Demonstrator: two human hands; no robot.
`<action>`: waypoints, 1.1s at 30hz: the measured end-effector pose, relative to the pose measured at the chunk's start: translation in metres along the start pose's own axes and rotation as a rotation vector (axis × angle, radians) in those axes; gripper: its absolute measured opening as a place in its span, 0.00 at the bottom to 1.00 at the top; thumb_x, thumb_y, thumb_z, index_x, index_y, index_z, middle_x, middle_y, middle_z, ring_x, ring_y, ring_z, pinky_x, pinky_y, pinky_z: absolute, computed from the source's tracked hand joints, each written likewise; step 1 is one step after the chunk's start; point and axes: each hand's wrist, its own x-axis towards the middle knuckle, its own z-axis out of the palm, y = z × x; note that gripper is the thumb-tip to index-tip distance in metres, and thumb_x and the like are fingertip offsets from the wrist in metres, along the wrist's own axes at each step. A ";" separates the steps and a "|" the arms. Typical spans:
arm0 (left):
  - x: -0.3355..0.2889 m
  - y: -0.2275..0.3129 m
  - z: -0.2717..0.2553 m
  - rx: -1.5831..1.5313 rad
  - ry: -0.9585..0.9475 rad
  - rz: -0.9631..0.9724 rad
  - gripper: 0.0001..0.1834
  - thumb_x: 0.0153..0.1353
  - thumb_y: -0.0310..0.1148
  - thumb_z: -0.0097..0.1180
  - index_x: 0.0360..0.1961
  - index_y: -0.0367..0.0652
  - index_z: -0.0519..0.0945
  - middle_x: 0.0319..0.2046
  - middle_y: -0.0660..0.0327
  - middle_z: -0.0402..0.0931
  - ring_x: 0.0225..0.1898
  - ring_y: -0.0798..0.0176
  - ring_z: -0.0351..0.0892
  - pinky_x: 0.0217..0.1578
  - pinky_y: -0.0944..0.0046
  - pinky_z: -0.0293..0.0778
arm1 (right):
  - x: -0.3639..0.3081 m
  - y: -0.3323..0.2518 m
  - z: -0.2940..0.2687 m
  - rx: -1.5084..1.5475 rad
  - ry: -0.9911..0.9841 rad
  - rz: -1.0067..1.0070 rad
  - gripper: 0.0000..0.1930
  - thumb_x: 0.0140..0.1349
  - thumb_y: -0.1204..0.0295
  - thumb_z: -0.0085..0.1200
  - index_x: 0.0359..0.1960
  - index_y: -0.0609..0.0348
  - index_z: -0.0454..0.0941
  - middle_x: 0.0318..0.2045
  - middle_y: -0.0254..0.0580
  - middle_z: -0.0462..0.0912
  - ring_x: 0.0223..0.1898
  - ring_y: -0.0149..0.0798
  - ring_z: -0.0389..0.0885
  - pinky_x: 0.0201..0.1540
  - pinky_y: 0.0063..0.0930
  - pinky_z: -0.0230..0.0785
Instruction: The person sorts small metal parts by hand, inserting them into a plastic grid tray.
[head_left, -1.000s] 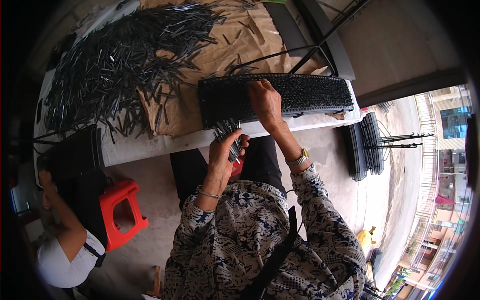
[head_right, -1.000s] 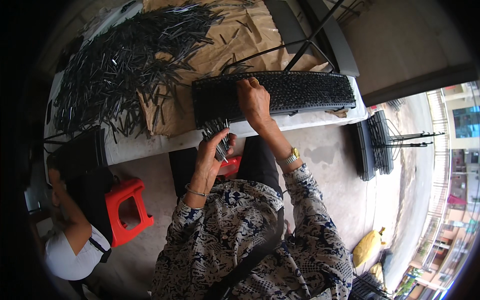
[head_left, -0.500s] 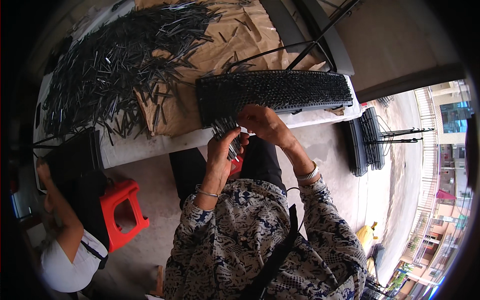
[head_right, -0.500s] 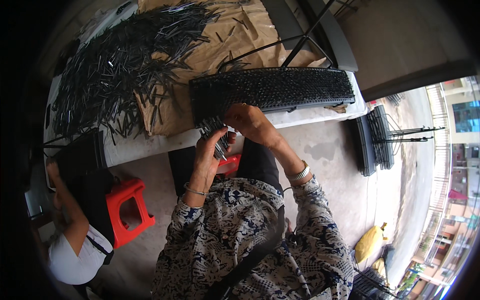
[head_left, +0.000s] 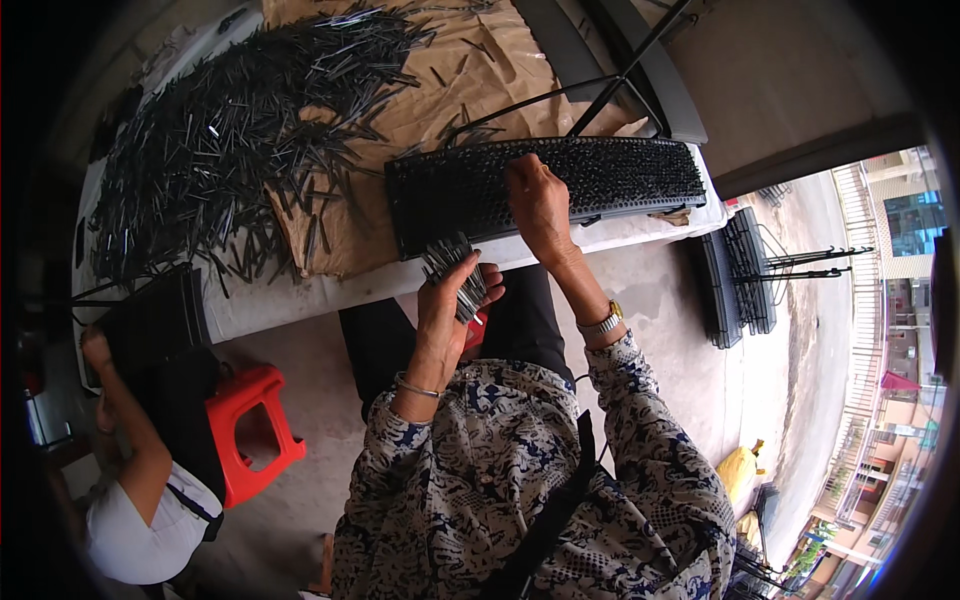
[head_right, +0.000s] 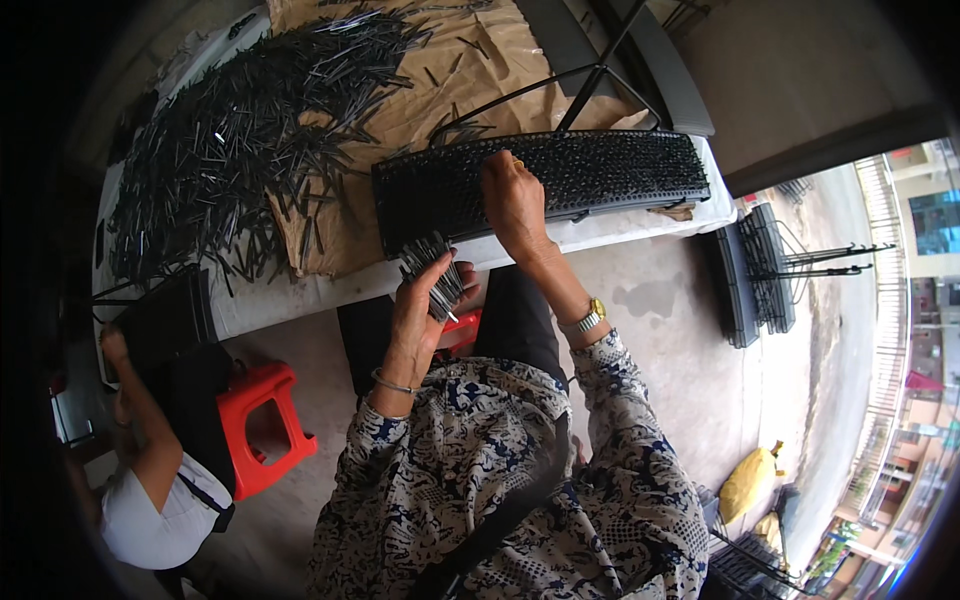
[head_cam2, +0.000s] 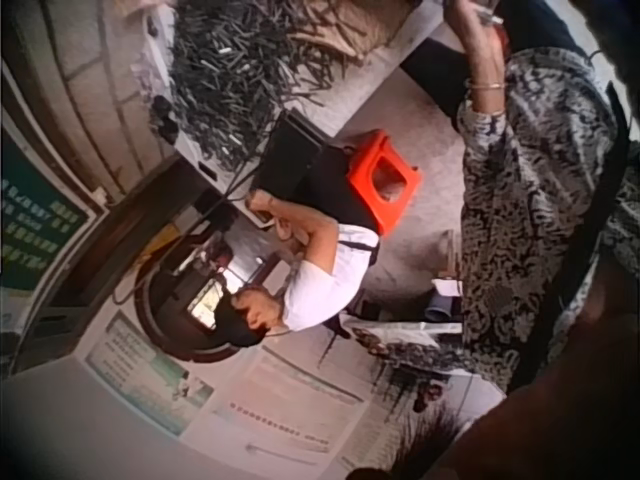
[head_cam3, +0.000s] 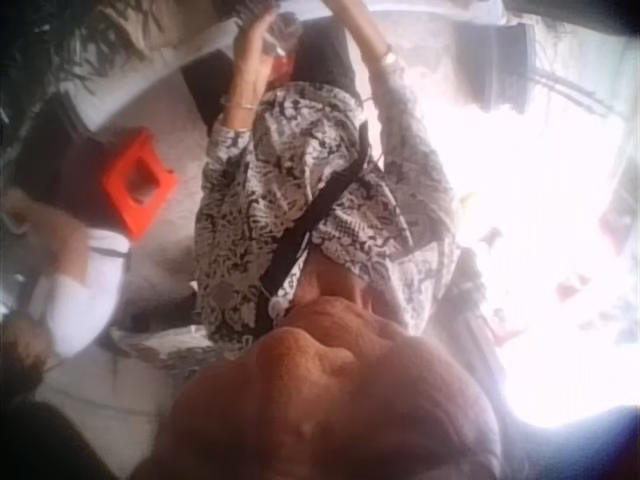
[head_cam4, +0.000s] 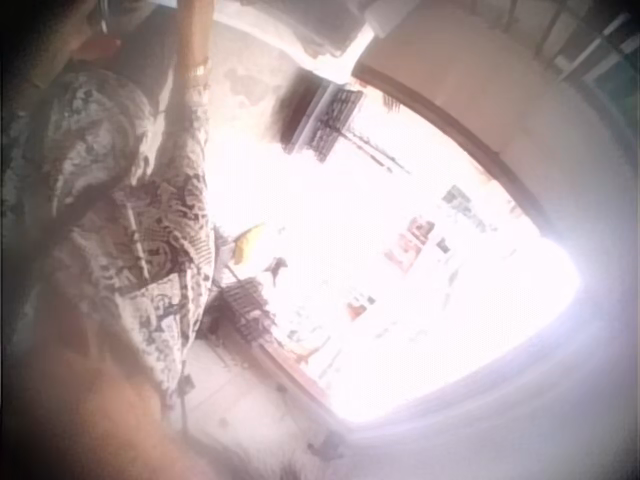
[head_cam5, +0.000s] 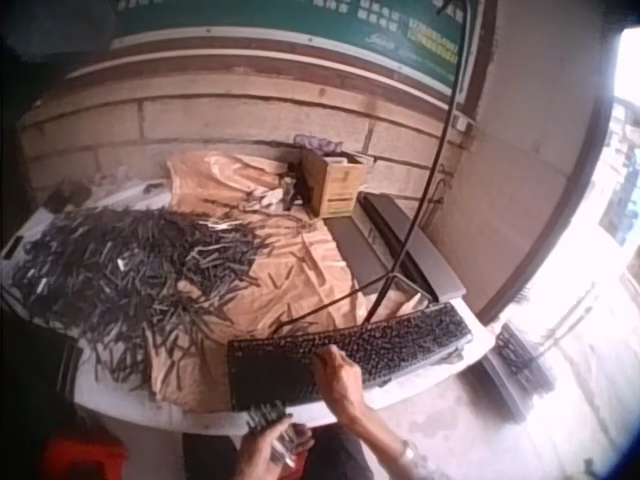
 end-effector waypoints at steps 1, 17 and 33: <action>0.000 0.000 0.000 0.011 0.001 0.004 0.10 0.58 0.32 0.59 0.38 0.39 0.78 0.31 0.55 0.81 0.30 0.63 0.81 0.31 0.63 0.79 | -0.001 0.002 0.003 -0.019 0.001 -0.013 0.02 0.60 0.75 0.52 0.33 0.59 0.73 0.23 0.46 0.77 0.24 0.46 0.79 0.28 0.34 0.71; 0.001 -0.002 -0.005 0.122 0.006 0.071 0.10 0.56 0.30 0.61 0.38 0.37 0.78 0.28 0.55 0.81 0.26 0.64 0.81 0.22 0.69 0.74 | -0.021 -0.022 -0.034 0.277 -0.615 0.070 0.08 0.58 0.71 0.57 0.38 0.58 0.79 0.34 0.43 0.80 0.35 0.38 0.81 0.34 0.28 0.72; 0.000 0.002 0.001 0.253 -0.021 0.096 0.12 0.56 0.32 0.60 0.39 0.36 0.80 0.30 0.56 0.82 0.26 0.65 0.81 0.21 0.70 0.72 | -0.032 -0.029 -0.040 0.532 -0.698 0.356 0.07 0.59 0.74 0.54 0.36 0.66 0.77 0.26 0.41 0.80 0.27 0.31 0.78 0.31 0.25 0.70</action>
